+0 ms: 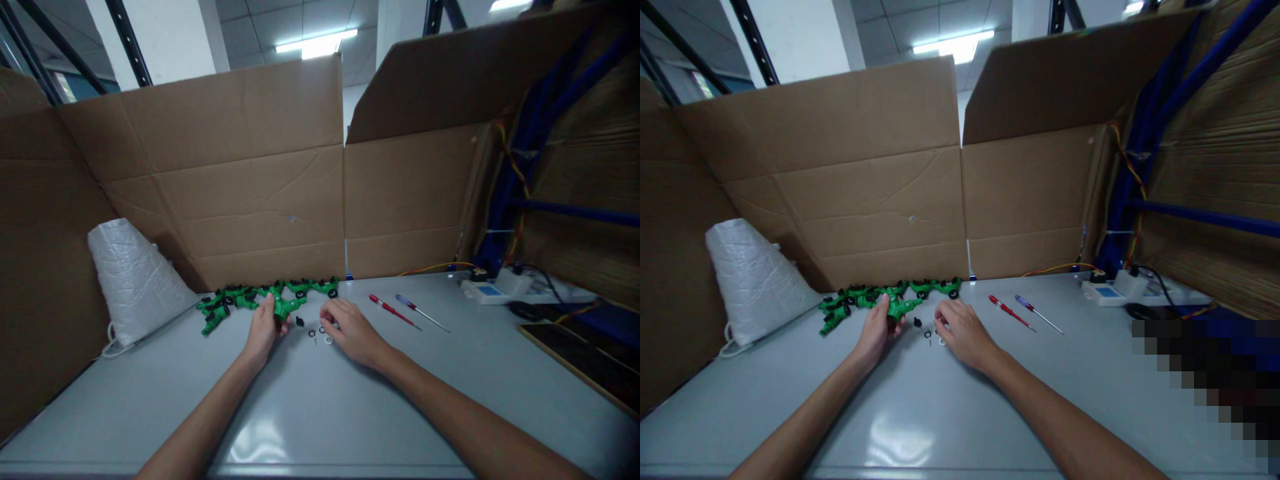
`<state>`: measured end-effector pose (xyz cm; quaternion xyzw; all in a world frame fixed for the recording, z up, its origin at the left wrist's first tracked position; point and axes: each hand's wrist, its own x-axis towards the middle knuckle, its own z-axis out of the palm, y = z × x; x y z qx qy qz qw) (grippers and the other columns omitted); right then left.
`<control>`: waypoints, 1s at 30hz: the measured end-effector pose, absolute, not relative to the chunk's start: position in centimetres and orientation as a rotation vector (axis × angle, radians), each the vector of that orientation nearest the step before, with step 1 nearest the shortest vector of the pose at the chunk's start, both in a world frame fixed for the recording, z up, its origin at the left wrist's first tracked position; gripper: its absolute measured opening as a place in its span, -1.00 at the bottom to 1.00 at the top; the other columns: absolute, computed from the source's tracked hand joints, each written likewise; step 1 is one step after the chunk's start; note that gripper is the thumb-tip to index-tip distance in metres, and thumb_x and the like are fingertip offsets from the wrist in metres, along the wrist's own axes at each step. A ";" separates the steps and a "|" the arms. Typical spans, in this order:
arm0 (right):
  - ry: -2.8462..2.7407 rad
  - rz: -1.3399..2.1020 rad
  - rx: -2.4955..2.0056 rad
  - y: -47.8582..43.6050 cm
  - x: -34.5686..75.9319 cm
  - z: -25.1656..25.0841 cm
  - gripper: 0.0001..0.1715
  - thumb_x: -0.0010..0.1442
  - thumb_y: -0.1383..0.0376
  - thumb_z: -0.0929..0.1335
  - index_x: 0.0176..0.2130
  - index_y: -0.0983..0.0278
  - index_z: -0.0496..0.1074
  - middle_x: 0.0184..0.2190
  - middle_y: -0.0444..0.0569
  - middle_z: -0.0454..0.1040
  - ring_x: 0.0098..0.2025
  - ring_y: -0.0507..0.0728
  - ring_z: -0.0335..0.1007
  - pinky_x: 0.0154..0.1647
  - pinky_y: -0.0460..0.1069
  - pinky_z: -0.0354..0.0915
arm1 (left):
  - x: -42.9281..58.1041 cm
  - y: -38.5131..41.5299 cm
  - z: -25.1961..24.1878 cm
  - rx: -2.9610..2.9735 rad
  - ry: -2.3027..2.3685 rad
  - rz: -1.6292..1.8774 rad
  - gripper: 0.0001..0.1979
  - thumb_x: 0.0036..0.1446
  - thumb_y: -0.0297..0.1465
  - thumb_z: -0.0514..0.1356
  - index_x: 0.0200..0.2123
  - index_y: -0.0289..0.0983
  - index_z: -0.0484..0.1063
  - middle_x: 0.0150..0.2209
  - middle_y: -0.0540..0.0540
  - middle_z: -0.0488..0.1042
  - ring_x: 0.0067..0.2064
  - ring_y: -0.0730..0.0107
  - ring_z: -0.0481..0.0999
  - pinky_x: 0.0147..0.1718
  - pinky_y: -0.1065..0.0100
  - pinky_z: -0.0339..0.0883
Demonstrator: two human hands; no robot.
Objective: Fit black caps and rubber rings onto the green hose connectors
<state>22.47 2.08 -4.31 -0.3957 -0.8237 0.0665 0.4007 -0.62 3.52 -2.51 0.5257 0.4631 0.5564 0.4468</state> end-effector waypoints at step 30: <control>-2.371 0.180 -0.907 1.0 21.8 -5.2 -0.56 0.53 0.20 0.25 0.31 0.14 0.39 0.25 0.08 0.45 0.30 0.26 0.27 0.36 0.23 0.14 | -1.3 4.8 -3.3 1.326 1.193 1.570 -0.34 0.21 0.31 0.04 -0.40 -0.21 0.30 -0.54 -0.01 0.42 -0.51 0.35 0.40 -0.53 0.39 0.24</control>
